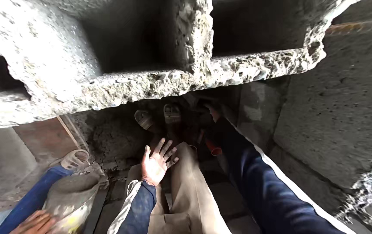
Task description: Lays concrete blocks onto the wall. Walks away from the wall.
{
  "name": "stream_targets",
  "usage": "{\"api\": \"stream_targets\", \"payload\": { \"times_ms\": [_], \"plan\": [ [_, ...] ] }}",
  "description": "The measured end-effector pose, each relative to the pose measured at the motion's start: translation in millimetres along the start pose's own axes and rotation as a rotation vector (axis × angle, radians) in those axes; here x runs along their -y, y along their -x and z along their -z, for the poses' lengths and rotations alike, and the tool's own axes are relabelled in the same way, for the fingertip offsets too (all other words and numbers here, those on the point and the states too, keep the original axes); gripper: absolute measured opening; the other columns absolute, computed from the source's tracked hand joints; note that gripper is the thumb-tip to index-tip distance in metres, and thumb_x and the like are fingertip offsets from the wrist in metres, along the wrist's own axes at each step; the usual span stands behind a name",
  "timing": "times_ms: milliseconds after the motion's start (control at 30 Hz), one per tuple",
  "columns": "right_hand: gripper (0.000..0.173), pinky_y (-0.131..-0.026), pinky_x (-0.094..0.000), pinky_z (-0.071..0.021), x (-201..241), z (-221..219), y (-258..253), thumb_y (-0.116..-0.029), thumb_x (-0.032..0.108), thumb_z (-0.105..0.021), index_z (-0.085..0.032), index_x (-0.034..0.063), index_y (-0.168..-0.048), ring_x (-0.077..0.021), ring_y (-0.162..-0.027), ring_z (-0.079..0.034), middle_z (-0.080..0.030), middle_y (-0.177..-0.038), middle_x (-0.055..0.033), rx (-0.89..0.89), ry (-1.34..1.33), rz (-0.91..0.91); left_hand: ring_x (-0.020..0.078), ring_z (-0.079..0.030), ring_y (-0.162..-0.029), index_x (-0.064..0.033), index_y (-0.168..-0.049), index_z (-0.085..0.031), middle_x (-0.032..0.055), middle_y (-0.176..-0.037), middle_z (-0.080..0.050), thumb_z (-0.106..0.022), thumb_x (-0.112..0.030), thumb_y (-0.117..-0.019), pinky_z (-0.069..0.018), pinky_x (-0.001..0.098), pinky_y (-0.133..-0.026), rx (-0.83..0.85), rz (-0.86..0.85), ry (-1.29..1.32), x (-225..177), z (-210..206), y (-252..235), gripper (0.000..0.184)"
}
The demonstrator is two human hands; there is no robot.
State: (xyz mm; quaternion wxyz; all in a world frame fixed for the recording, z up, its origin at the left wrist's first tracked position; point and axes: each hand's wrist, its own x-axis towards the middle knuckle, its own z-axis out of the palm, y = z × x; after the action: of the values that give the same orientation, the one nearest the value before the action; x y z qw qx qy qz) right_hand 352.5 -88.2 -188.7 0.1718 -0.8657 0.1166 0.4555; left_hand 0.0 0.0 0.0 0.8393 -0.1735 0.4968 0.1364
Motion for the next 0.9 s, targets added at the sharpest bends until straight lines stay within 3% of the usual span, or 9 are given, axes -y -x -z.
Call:
{"api": "stream_targets", "payload": {
  "times_ms": [100,233,367,567,667,733,767,833,900],
  "plan": [
    [0.062,-0.114,-0.0543,-0.0436,7.8,-7.2,-24.7,-0.0926,0.033,-0.078,-0.058,-0.0014,-0.139,-0.0352,-0.133,-0.055,-0.059,-0.141,-0.0242,0.065,0.151,0.044,0.0429,-0.051,-0.137,-0.0174,-0.160,-0.038,0.0195,-0.157,-0.046,-0.011,-0.076,-0.0986,-0.0488,0.0645,-0.102,-0.008,-0.009,-0.016,-3.0,0.7,-2.0,0.089],
    [0.047,-0.117,-0.0551,-0.0392,22.5,-7.2,13.3,-0.1021,0.027,-0.065,-0.060,-0.0034,-0.137,-0.0393,-0.136,-0.053,-0.059,-0.141,-0.0269,0.033,0.368,0.073,0.0431,-0.052,-0.136,-0.0159,-0.160,-0.038,0.0204,-0.157,-0.046,-0.012,-0.074,-0.0997,-0.0483,0.0648,-0.102,0.008,0.012,-0.003,-0.6,-2.2,-3.3,0.088],
    [0.052,-0.112,-0.0550,-0.0416,15.3,-16.9,43.8,-0.1033,0.029,-0.064,-0.054,-0.0050,-0.142,-0.0370,-0.134,-0.052,-0.056,-0.142,-0.0269,0.051,0.172,-0.095,0.0399,-0.055,-0.133,-0.0129,-0.157,-0.043,0.0178,-0.153,-0.051,-0.014,-0.068,-0.1038,-0.0489,0.0629,-0.103,-0.098,0.047,-0.068,-0.8,-5.7,-1.6,0.082],
    [0.054,-0.108,-0.0532,-0.0469,0.6,-5.3,111.3,-0.0972,0.028,-0.072,-0.056,-0.0022,-0.140,-0.0335,-0.128,-0.057,-0.060,-0.138,-0.0237,-0.023,0.136,-0.134,0.0245,-0.072,-0.093,0.0010,-0.135,-0.059,0.0168,-0.119,-0.070,-0.049,-0.032,-0.1104,-0.0615,0.0409,-0.080,-0.495,-0.137,-0.698,-31.1,-33.8,-51.6,0.042],
    [0.052,-0.105,-0.0530,-0.0507,2.7,2.9,165.6,-0.0937,0.027,-0.076,-0.061,-0.0035,-0.133,-0.0335,-0.120,-0.063,-0.066,-0.128,-0.0235,-0.053,0.236,-0.046,0.0237,-0.072,-0.081,0.0022,-0.134,-0.056,0.0179,-0.110,-0.071,-0.051,-0.030,-0.1094,-0.0617,0.0391,-0.072,-0.535,-0.211,-0.546,-59.9,-54.2,-91.7,0.041],
    [0.053,-0.102,-0.0512,-0.0537,4.6,9.1,201.1,-0.0896,0.023,-0.080,-0.060,-0.0037,-0.131,-0.0306,-0.115,-0.066,-0.068,-0.123,-0.0214,-0.057,0.232,0.038,0.0262,-0.074,-0.091,0.0008,-0.137,-0.055,0.0194,-0.115,-0.071,-0.051,-0.045,-0.1073,-0.0631,0.0437,-0.078,-0.582,-0.164,-0.618,-71.3,-62.5,-109.4,0.055],
    [0.056,-0.103,-0.0497,-0.0540,6.9,12.4,220.2,-0.0880,0.022,-0.080,-0.059,-0.0037,-0.133,-0.0288,-0.116,-0.066,-0.068,-0.123,-0.0202,-0.040,0.234,0.085,0.0275,-0.071,-0.105,-0.0001,-0.141,-0.054,0.0205,-0.125,-0.068,-0.050,-0.054,-0.1050,-0.0604,0.0472,-0.089,-0.635,-0.138,-0.734,-75.4,-65.7,-111.2,0.065],
    [0.058,-0.106,-0.0496,-0.0528,15.8,20.3,259.2,-0.0865,0.020,-0.080,-0.057,-0.0047,-0.134,-0.0282,-0.119,-0.066,-0.069,-0.124,-0.0200,0.000,0.303,0.184,0.0354,-0.050,-0.139,0.0017,-0.148,-0.048,0.0254,-0.148,-0.053,-0.056,-0.060,-0.1002,-0.0411,0.0568,-0.115,-0.716,-0.177,-0.891,-79.2,-73.0,-101.1,0.079],
    [0.056,-0.105,-0.0525,-0.0528,22.6,26.7,293.6,-0.0838,0.019,-0.081,-0.062,-0.0037,-0.131,-0.0295,-0.116,-0.068,-0.072,-0.120,-0.0193,0.025,0.385,0.288,0.0374,-0.045,-0.144,0.0018,-0.146,-0.051,0.0257,-0.149,-0.052,-0.063,-0.056,-0.0984,-0.0350,0.0560,-0.119,-0.744,-0.252,-0.945,-80.9,-79.8,-80.6,0.075]
  ]
}}
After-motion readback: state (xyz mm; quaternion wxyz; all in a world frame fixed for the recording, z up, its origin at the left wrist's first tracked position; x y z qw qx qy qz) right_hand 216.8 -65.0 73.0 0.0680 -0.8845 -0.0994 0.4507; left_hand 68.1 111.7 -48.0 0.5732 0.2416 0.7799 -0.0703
